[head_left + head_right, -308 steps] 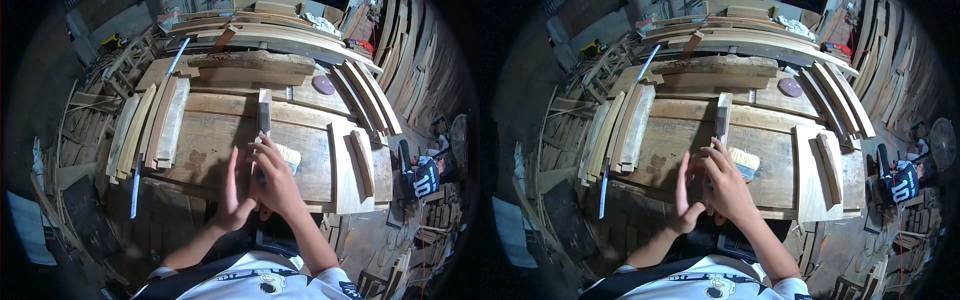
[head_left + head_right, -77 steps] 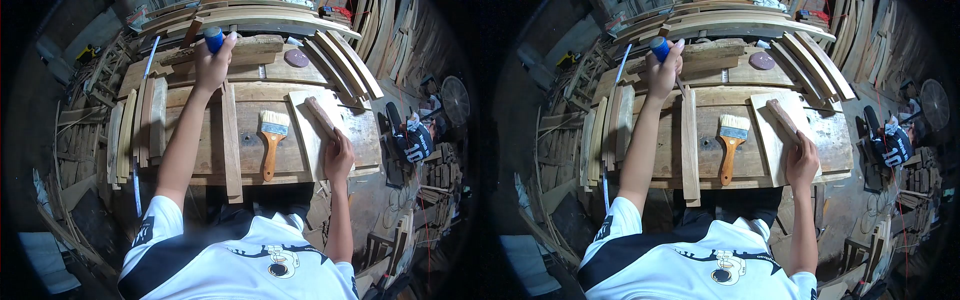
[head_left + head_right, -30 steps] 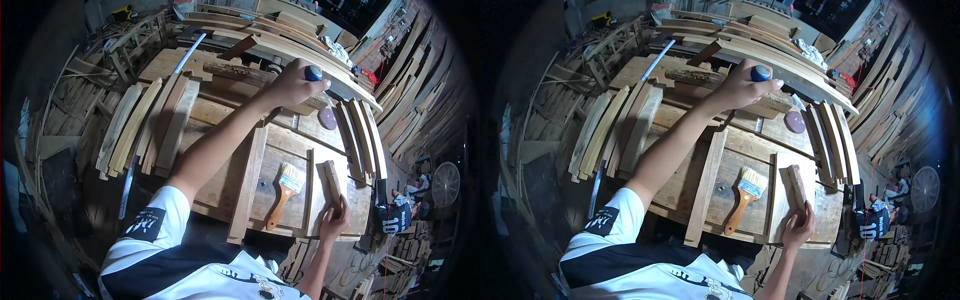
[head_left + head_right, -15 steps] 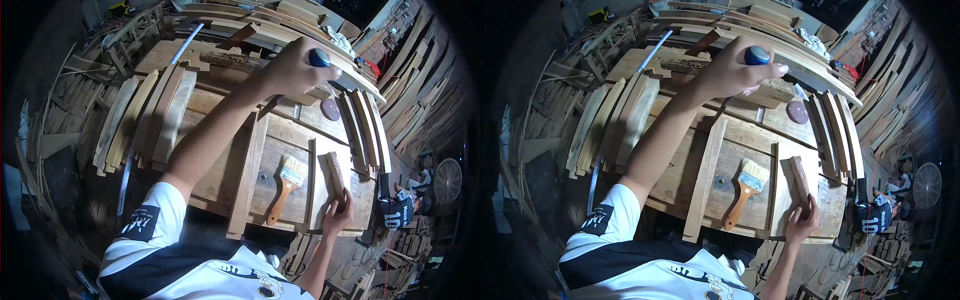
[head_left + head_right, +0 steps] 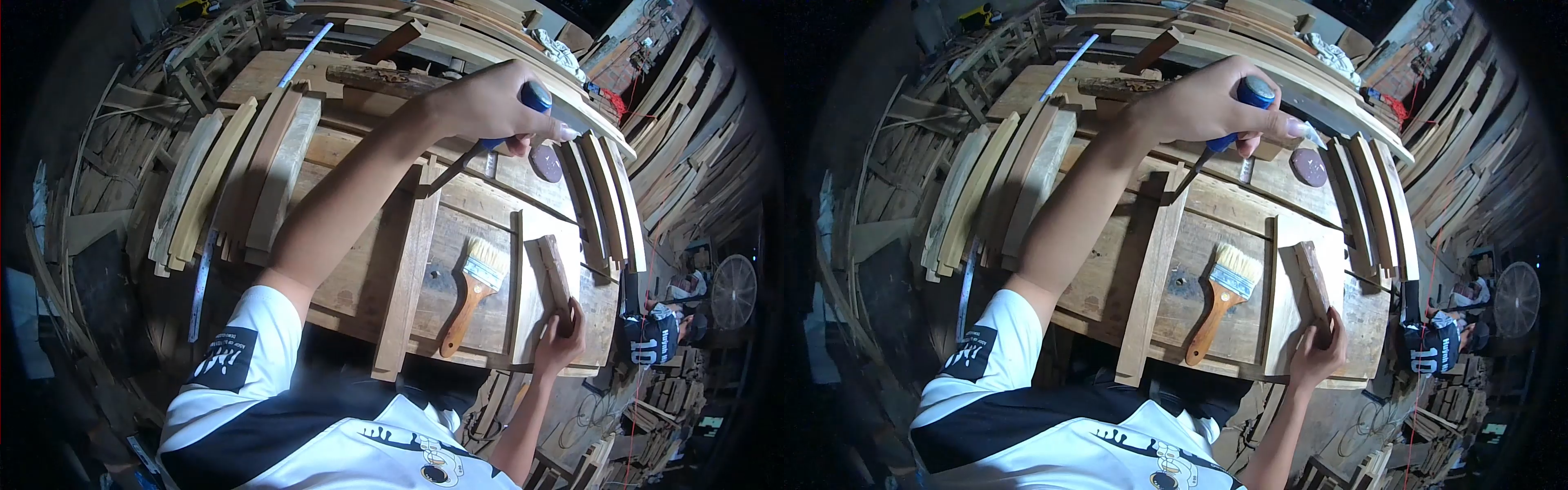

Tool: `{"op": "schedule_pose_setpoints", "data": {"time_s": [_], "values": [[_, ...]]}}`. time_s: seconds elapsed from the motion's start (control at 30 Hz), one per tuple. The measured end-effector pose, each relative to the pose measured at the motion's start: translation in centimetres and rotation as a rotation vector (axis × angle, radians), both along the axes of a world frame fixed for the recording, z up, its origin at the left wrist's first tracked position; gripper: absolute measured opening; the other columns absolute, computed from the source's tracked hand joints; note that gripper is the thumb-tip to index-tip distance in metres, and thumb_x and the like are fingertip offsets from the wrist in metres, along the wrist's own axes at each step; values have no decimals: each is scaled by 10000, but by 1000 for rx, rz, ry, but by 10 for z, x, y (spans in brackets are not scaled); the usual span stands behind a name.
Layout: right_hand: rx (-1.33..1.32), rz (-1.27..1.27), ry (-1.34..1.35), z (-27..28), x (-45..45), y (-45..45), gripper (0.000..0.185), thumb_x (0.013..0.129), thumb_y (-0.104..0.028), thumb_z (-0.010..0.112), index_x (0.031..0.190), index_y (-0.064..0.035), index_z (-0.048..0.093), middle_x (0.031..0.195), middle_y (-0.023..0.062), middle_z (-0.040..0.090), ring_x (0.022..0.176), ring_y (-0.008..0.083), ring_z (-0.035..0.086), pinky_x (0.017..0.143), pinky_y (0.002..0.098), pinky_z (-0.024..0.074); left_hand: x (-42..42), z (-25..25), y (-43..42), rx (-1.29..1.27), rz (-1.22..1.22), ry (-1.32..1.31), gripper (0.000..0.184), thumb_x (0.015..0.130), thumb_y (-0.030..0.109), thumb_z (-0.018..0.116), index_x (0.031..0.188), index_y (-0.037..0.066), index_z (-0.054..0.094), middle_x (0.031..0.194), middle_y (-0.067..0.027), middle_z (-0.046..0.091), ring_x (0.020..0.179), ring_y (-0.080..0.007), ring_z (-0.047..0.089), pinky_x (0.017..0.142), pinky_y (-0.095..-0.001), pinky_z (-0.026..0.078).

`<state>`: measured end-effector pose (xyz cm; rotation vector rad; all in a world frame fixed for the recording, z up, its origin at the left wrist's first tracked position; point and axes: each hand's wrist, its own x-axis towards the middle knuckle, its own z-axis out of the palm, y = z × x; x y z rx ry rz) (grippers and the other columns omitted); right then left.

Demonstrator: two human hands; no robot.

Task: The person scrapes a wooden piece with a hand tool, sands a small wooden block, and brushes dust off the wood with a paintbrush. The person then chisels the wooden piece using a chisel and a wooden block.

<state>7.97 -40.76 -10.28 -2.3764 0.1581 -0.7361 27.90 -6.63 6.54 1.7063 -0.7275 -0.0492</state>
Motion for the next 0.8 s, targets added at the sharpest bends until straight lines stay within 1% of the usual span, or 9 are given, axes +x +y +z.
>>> {"op": "schedule_pose_setpoints", "data": {"time_s": [0.2,0.4,0.53,0.57,0.6,0.67,0.7,0.77,0.8], "values": [[13,-88,-32,-5,6,2,429,847,-3,705,1273,5,663,1142,195,704,1094,349,673,980,445,519,-9,11,7,5,-81,12,450,860,439,834,850,32,643,652,-47,662,575,-114,666,582,-259,567],[-610,-135,219,31,11,17,271,919,-153,681,1145,-3,687,1020,159,695,1001,374,637,987,493,447,-6,12,9,28,-188,34,348,904,332,798,799,59,610,641,-16,640,578,-91,643,554,-247,527],[-576,193,260,71,40,5,254,974,-125,617,1170,29,567,983,217,665,900,431,645,765,530,489,-7,13,9,-9,-264,44,350,904,313,798,763,59,603,619,-13,616,545,-85,605,532,-255,512],[-601,278,98,75,56,-2,274,990,-100,590,1209,35,497,939,255,655,837,468,637,674,551,478,-8,13,10,-20,-270,60,352,902,311,800,758,59,601,612,-13,609,536,-85,597,528,-258,510],[-568,219,248,106,68,12,287,991,-87,580,1225,44,477,881,269,650,799,477,636,668,544,491,-6,13,11,-20,-272,47,342,898,307,805,774,51,614,628,-26,624,544,-95,609,532,-266,516],[-408,201,128,147,89,34,258,1005,-116,586,1212,10,494,810,277,657,723,491,644,623,531,503,-3,10,11,-17,-279,25,327,890,299,815,807,35,641,658,-54,652,559,-114,634,541,-282,527],[-410,316,-87,173,95,49,220,1009,-130,589,1182,-12,523,751,245,653,624,414,650,560,480,475,-3,12,12,-11,-280,29,333,892,308,814,810,36,638,652,-52,651,553,-113,633,539,-281,526],[-322,356,-246,212,107,66,238,997,-165,622,1166,-5,575,664,103,576,563,112,465,508,313,363,-3,13,12,-5,-286,33,345,896,325,810,818,40,633,640,-49,649,543,-111,630,533,-278,524],[-154,401,-345,218,117,77,298,987,-222,664,1165,7,597,662,69,564,594,95,434,530,301,358,-1,14,11,-9,-292,32,351,896,331,810,819,40,628,638,-51,649,539,-111,629,531,-275,522]]}}
